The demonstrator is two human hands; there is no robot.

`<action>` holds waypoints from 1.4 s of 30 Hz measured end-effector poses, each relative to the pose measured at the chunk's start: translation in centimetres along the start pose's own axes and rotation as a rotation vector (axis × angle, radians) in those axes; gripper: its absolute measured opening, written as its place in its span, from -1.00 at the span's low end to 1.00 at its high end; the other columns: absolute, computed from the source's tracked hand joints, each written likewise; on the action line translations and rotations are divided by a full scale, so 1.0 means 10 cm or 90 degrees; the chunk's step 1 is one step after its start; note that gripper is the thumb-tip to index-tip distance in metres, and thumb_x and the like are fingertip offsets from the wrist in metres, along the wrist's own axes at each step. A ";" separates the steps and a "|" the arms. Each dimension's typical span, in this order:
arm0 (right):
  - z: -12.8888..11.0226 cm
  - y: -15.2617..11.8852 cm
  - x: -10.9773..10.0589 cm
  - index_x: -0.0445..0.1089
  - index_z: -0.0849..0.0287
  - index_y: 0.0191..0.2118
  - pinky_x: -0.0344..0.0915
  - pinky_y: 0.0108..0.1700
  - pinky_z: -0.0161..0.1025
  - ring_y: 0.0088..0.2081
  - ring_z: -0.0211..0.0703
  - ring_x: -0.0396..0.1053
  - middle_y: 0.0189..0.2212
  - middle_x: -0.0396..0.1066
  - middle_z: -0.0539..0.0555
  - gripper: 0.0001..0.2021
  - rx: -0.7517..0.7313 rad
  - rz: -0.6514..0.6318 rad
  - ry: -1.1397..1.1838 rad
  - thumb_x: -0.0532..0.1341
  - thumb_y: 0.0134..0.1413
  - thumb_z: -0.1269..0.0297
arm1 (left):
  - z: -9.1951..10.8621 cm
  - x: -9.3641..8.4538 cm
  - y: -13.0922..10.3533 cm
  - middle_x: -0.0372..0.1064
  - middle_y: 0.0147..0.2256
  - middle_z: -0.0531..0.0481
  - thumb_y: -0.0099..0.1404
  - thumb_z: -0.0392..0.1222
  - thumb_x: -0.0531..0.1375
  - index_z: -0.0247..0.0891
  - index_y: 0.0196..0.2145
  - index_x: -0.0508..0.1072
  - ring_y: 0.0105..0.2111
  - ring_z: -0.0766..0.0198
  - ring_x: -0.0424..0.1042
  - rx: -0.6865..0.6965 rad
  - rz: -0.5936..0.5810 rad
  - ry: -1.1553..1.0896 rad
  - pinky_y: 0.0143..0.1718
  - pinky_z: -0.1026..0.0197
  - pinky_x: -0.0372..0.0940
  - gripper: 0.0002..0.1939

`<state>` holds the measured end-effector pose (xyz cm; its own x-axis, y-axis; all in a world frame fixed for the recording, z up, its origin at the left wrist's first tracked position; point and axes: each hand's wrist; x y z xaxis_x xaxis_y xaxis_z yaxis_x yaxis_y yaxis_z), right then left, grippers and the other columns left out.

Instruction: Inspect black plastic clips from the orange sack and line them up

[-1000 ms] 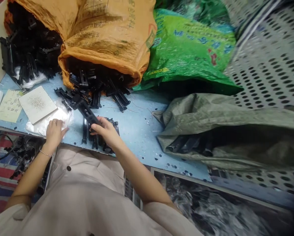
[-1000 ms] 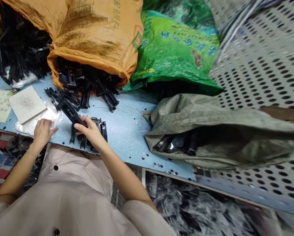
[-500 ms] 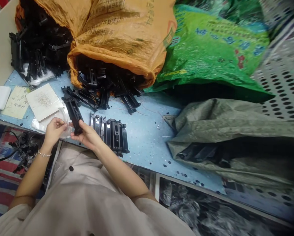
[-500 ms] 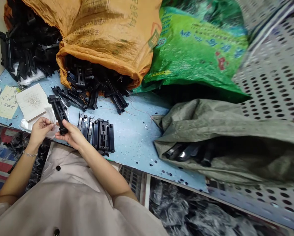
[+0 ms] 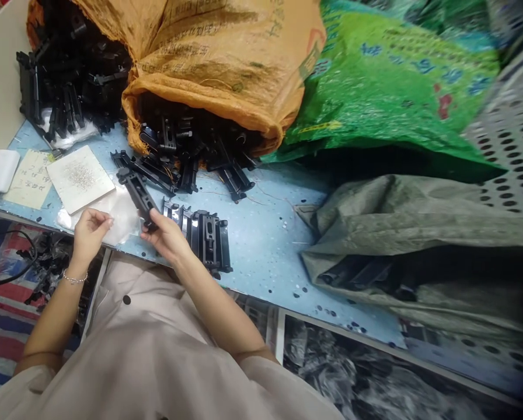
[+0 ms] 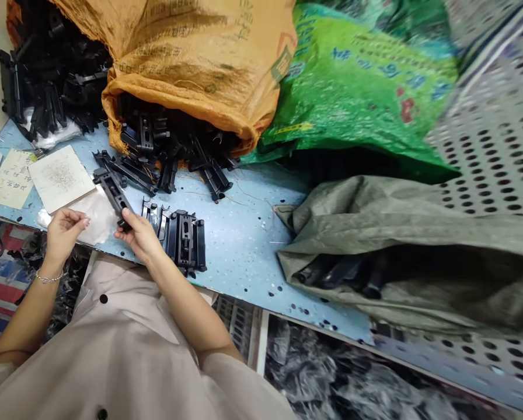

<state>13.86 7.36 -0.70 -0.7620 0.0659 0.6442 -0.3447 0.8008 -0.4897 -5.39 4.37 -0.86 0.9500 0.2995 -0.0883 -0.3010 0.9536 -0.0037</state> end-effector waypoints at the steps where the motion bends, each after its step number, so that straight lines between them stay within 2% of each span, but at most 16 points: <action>1: -0.01 -0.02 -0.01 0.43 0.18 -0.28 0.47 -0.40 -0.33 -0.45 -0.33 0.31 -0.42 0.37 -0.03 -0.59 -0.033 0.020 -0.009 0.48 -0.11 -0.01 | 0.00 -0.02 0.00 0.48 -0.33 0.00 0.09 -0.16 0.42 -0.24 -0.35 0.33 -0.28 0.30 0.49 -0.002 0.002 0.002 -0.16 0.20 0.38 -0.68; 6: -0.05 -0.31 0.03 0.41 0.10 -0.11 0.41 -0.42 -0.28 -0.44 -0.28 0.29 -0.27 0.45 0.04 -0.59 -0.174 0.032 -0.083 0.33 0.06 -0.10 | -0.02 0.01 -0.01 0.48 -0.35 0.01 0.15 -0.16 0.37 -0.23 -0.34 0.38 -0.34 0.29 0.49 -0.005 0.001 0.025 -0.20 0.20 0.39 -0.77; 8: -0.05 -0.44 0.03 0.40 0.10 -0.07 0.38 -0.44 -0.26 -0.45 -0.28 0.27 -0.20 0.48 0.09 -0.57 -0.150 -0.015 -0.101 0.27 0.11 -0.13 | -0.01 0.04 -0.03 0.50 -0.27 -0.03 0.23 -0.22 0.27 -0.21 -0.30 0.47 -0.22 0.23 0.50 0.055 -0.033 0.111 -0.09 0.14 0.38 -0.93; 10: -0.04 -0.55 -0.05 0.39 0.09 -0.04 0.38 -0.42 -0.25 -0.45 -0.28 0.28 -0.15 0.48 0.11 -0.57 -0.114 -0.064 -0.120 0.25 0.13 -0.12 | -0.02 0.04 -0.02 0.50 -0.18 -0.06 0.27 -0.30 0.17 -0.19 -0.24 0.56 -0.11 0.18 0.48 0.123 -0.081 0.234 0.02 0.10 0.35 -0.83; 12: -0.03 -0.64 -0.17 0.35 0.09 0.00 0.41 -0.37 -0.22 -0.43 -0.25 0.32 -0.19 0.47 0.09 -0.56 -0.071 -0.107 -0.171 0.24 0.14 -0.10 | -0.05 0.02 0.02 0.49 -0.15 -0.07 0.25 -0.32 0.15 -0.19 -0.19 0.60 -0.15 0.18 0.48 0.145 -0.104 0.318 -0.03 0.10 0.37 -0.75; 16: -0.02 -0.77 -0.35 0.31 0.09 0.13 0.44 -0.19 -0.09 -0.27 -0.09 0.45 -0.16 0.45 0.12 -0.53 -0.089 -0.082 -0.540 0.22 0.19 -0.01 | -0.11 -0.07 0.12 0.48 -0.11 -0.11 0.26 -0.27 0.17 -0.22 -0.08 0.58 -0.25 0.22 0.48 0.134 -0.077 0.349 -0.19 0.16 0.42 -0.70; 20: -0.04 -0.77 -0.31 0.29 0.19 0.21 0.34 0.07 0.07 0.02 0.13 0.41 0.02 0.39 0.27 -0.51 -0.201 -0.020 -0.893 0.19 0.24 0.09 | -0.04 -0.14 0.08 0.40 0.12 -0.15 0.33 -0.34 0.07 -0.19 0.17 0.45 0.08 0.13 0.44 0.222 -0.133 0.412 0.11 0.08 0.37 -0.52; 23: -0.04 -0.63 -0.24 0.32 0.19 0.15 0.40 -0.06 -0.04 -0.09 0.04 0.45 -0.05 0.42 0.23 -0.55 -0.197 -0.039 -0.831 0.21 0.23 0.09 | 0.02 -0.15 -0.03 0.29 0.24 -0.17 0.34 -0.41 0.04 -0.16 0.31 0.29 0.22 0.11 0.34 0.315 -0.196 0.456 0.28 0.03 0.25 -0.40; 25: -0.02 -0.51 -0.21 0.34 0.18 0.06 0.40 -0.32 -0.22 -0.30 -0.13 0.43 -0.17 0.44 0.15 -0.59 -0.126 -0.054 -0.623 0.18 0.24 0.00 | 0.03 -0.14 -0.08 0.24 0.28 -0.19 0.34 -0.45 0.02 -0.14 0.37 0.18 0.25 0.11 0.31 0.356 -0.201 0.476 0.29 0.04 0.24 -0.33; 27: 0.02 -0.39 -0.20 0.34 0.19 -0.04 0.23 -0.55 -0.34 -0.50 -0.27 0.31 -0.30 0.40 0.08 -0.54 -0.003 -0.100 -0.375 0.12 0.24 -0.13 | 0.03 -0.13 -0.12 0.20 0.30 -0.21 0.34 -0.47 0.01 -0.12 0.41 0.10 0.27 0.09 0.30 0.384 -0.159 0.501 0.27 0.06 0.28 -0.29; 30: 0.11 -0.30 -0.17 0.32 0.21 -0.12 0.10 -0.65 -0.37 -0.58 -0.33 0.21 -0.36 0.36 0.06 -0.48 0.110 -0.157 -0.187 0.11 0.19 -0.24 | 0.05 -0.08 -0.19 0.15 0.33 -0.23 0.34 -0.48 0.00 -0.13 0.44 -0.02 0.30 0.06 0.26 0.434 -0.145 0.521 0.25 0.06 0.31 -0.23; 32: 0.17 -0.30 -0.12 0.32 0.19 -0.09 0.19 -0.60 -0.34 -0.53 -0.28 0.27 -0.33 0.38 0.08 -0.51 0.068 -0.129 -0.269 0.13 0.20 -0.19 | 0.09 -0.02 -0.27 0.14 0.34 -0.23 0.33 -0.49 0.00 -0.13 0.46 -0.08 0.31 0.06 0.24 0.472 -0.232 0.504 0.27 0.05 0.29 -0.20; 34: 0.20 -0.32 -0.07 0.30 0.18 0.02 0.39 -0.38 -0.23 -0.33 -0.15 0.41 -0.19 0.40 0.16 -0.56 -0.061 -0.053 -0.463 0.15 0.24 -0.08 | 0.13 0.03 -0.35 0.15 0.34 -0.21 0.32 -0.50 -0.01 -0.12 0.46 -0.11 0.31 0.09 0.24 0.484 -0.312 0.474 0.29 0.04 0.29 -0.18; 37: 0.20 -0.39 0.00 0.17 0.20 0.24 0.36 0.08 0.05 0.08 0.07 0.35 0.10 0.28 0.30 -0.49 -0.217 0.027 -0.723 0.15 0.28 0.09 | 0.16 0.05 -0.42 0.16 0.33 -0.17 0.31 -0.52 -0.03 -0.09 0.45 -0.08 0.31 0.12 0.25 0.461 -0.309 0.448 0.29 0.02 0.29 -0.18; 39: 0.17 -0.45 0.03 0.11 0.25 0.29 0.29 0.17 0.12 0.14 0.10 0.30 0.13 0.23 0.34 -0.49 -0.231 -0.026 -0.797 0.10 0.31 0.19 | 0.17 0.03 -0.45 0.16 0.33 -0.22 0.31 -0.50 0.00 -0.13 0.45 -0.08 0.31 0.09 0.24 0.473 -0.329 0.450 0.28 0.01 0.30 -0.18; 42: 0.06 -0.57 0.08 0.08 0.28 0.32 0.28 0.21 0.05 0.19 0.04 0.25 0.18 0.20 0.34 -0.50 -0.269 -0.230 -0.803 0.07 0.32 0.32 | 0.27 -0.06 -0.51 0.25 0.27 -0.30 0.32 -0.39 0.14 -0.23 0.42 0.04 0.25 0.02 0.32 0.502 -0.349 0.472 0.21 0.02 0.37 -0.24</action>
<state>14.89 2.46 2.26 -0.7210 -0.5802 -0.3789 -0.6099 0.7909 -0.0503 -4.24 -0.59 1.86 0.5801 0.0065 -0.8145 0.5046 0.7821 0.3656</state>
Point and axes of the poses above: each hand's wrist, its own y-axis towards the middle knuckle, its own x-axis out of the palm, z = x × y
